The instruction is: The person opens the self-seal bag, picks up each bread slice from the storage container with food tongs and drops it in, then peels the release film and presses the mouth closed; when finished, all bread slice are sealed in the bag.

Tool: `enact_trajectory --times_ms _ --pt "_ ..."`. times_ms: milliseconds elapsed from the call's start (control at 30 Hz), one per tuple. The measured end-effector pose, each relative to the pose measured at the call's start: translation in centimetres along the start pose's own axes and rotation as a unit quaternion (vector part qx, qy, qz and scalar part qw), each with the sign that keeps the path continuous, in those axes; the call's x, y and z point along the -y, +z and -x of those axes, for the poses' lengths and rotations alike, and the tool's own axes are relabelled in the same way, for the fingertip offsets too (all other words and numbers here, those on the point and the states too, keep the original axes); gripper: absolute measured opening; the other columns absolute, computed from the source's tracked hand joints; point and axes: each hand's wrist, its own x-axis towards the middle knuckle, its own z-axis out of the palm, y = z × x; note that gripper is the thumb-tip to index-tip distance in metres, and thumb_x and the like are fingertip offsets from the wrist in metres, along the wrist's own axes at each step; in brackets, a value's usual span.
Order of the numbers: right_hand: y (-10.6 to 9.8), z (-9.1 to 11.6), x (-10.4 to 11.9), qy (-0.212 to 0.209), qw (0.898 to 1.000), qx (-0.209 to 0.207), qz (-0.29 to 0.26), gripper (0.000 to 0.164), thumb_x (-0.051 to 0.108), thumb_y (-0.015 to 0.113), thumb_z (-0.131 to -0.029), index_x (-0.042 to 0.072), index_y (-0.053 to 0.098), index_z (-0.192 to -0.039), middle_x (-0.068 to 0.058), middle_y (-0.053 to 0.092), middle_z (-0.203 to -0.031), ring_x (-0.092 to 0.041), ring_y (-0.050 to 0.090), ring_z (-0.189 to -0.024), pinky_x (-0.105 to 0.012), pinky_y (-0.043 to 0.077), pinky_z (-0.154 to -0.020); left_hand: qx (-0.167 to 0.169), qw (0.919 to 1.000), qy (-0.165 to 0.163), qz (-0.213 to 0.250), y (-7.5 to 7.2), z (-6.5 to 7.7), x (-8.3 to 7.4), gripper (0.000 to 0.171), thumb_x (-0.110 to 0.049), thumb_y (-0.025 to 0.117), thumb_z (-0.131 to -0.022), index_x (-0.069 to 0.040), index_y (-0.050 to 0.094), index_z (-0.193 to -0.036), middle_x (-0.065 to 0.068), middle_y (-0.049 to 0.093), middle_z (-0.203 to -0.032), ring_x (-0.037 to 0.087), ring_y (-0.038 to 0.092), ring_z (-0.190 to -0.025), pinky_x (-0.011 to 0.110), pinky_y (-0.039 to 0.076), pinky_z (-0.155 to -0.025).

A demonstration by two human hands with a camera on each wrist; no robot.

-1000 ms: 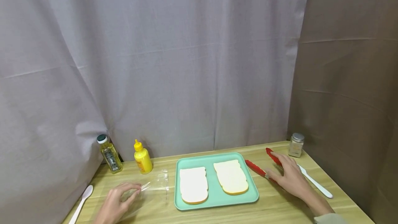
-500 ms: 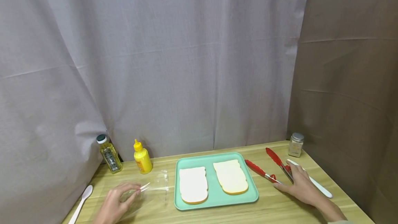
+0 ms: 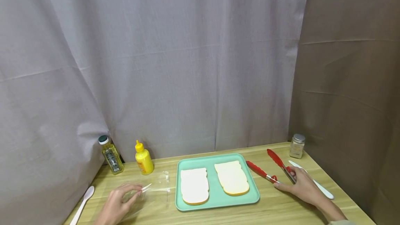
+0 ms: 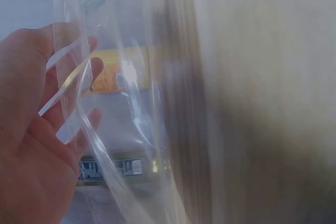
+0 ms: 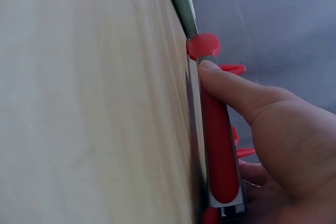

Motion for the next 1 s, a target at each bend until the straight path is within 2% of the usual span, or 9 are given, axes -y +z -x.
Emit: enact_trajectory --times_ms 67,167,300,367,467,600,767,867,1000 --pt "-0.1 0.0 -0.1 0.013 1.0 0.005 -0.009 0.084 0.05 0.095 -0.08 -0.005 0.062 -0.135 -0.012 0.065 -0.112 -0.022 0.053 -0.098 -0.026 0.045 -0.075 0.001 1.0 0.0 0.001 0.0 0.0 0.1 0.03 -0.001 0.094 -0.079 -0.021 0.083 -0.098 -0.011 0.083 -0.104 0.009 0.078 -0.096 -0.001 0.047 -0.095" --pt "-0.3 -0.1 -0.3 0.035 0.999 0.016 -0.033 0.087 0.052 0.09 -0.086 -0.006 0.057 -0.141 -0.015 0.064 -0.112 -0.021 0.053 -0.096 -0.026 0.045 -0.074 0.001 1.0 0.001 0.001 0.0 0.1 0.1 0.029 -0.002 0.094 -0.079 -0.021 0.083 -0.099 -0.011 0.083 -0.105 0.01 0.078 -0.096 0.0 0.047 -0.096" --pt "-0.6 -0.1 -0.1 0.059 0.997 0.011 -0.043 0.092 0.058 0.084 -0.09 -0.003 0.05 -0.151 -0.022 0.067 -0.122 -0.026 0.059 -0.103 -0.031 0.047 -0.078 0.003 1.0 -0.001 0.004 0.0 0.0 0.1 0.03 -0.002 0.094 -0.08 -0.023 0.083 -0.099 -0.011 0.083 -0.105 0.009 0.078 -0.096 0.0 0.048 -0.096" --pt "-0.6 -0.1 0.3 0.064 0.997 0.008 -0.046 0.099 0.06 0.082 -0.091 -0.001 0.043 -0.158 -0.022 0.068 -0.131 -0.027 0.061 -0.108 -0.033 0.05 -0.082 0.004 1.0 -0.003 0.005 0.1 0.1 0.1 0.031 -0.002 0.094 -0.08 -0.024 0.083 -0.099 -0.012 0.083 -0.105 0.009 0.078 -0.097 0.0 0.047 -0.096" --pt "-0.4 -0.1 1.2 0.068 0.995 0.016 -0.066 0.098 0.059 0.082 -0.091 0.002 0.04 -0.159 -0.018 0.07 -0.121 -0.019 0.064 -0.096 -0.029 0.05 -0.075 0.007 1.0 -0.005 0.003 0.1 0.1 0.1 0.031 -0.002 0.093 -0.081 -0.025 0.083 -0.1 -0.012 0.083 -0.106 0.009 0.078 -0.097 0.0 0.048 -0.096" --pt "0.1 0.0 2.3 0.062 0.993 0.027 -0.093 0.082 0.057 0.084 -0.091 0.008 0.05 -0.147 -0.007 0.067 -0.1 -0.011 0.06 -0.067 -0.025 0.05 -0.059 0.01 0.9999 -0.009 -0.005 0.1 0.1 0.0 0.03 -0.003 0.094 -0.081 -0.025 0.083 -0.099 -0.013 0.082 -0.105 0.009 0.078 -0.097 0.013 0.059 -0.092" --pt "0.5 0.3 3.7 0.057 0.994 0.038 -0.086 0.069 0.062 0.084 -0.089 0.011 0.06 -0.129 -0.001 0.067 -0.089 -0.012 0.061 -0.055 -0.027 0.049 -0.053 0.017 0.9997 -0.015 -0.005 0.1 0.0 -0.2 0.03 -0.002 0.093 -0.081 -0.024 0.083 -0.1 -0.012 0.083 -0.106 0.009 0.078 -0.098 0.037 0.068 -0.086" --pt "0.7 0.6 4.6 0.039 0.996 0.031 -0.072 0.068 0.061 0.086 -0.087 0.008 0.063 -0.123 0.001 0.065 -0.085 -0.01 0.059 -0.054 -0.026 0.048 -0.051 0.019 0.9997 -0.016 -0.003 0.1 0.0 -0.2 0.03 -0.003 0.093 -0.081 -0.023 0.083 -0.101 -0.012 0.083 -0.106 0.009 0.078 -0.098 0.04 0.068 -0.086" --pt "0.9 1.5 5.8 0.018 0.998 0.029 -0.053 0.064 0.062 0.086 -0.087 0.009 0.064 -0.115 0.004 0.063 -0.079 -0.006 0.053 -0.054 -0.024 0.044 -0.05 0.016 0.9997 -0.014 -0.006 0.0 0.0 -0.3 0.029 -0.003 0.093 -0.082 -0.023 0.083 -0.1 -0.012 0.083 -0.106 0.009 0.078 -0.098 0.036 0.068 -0.087"
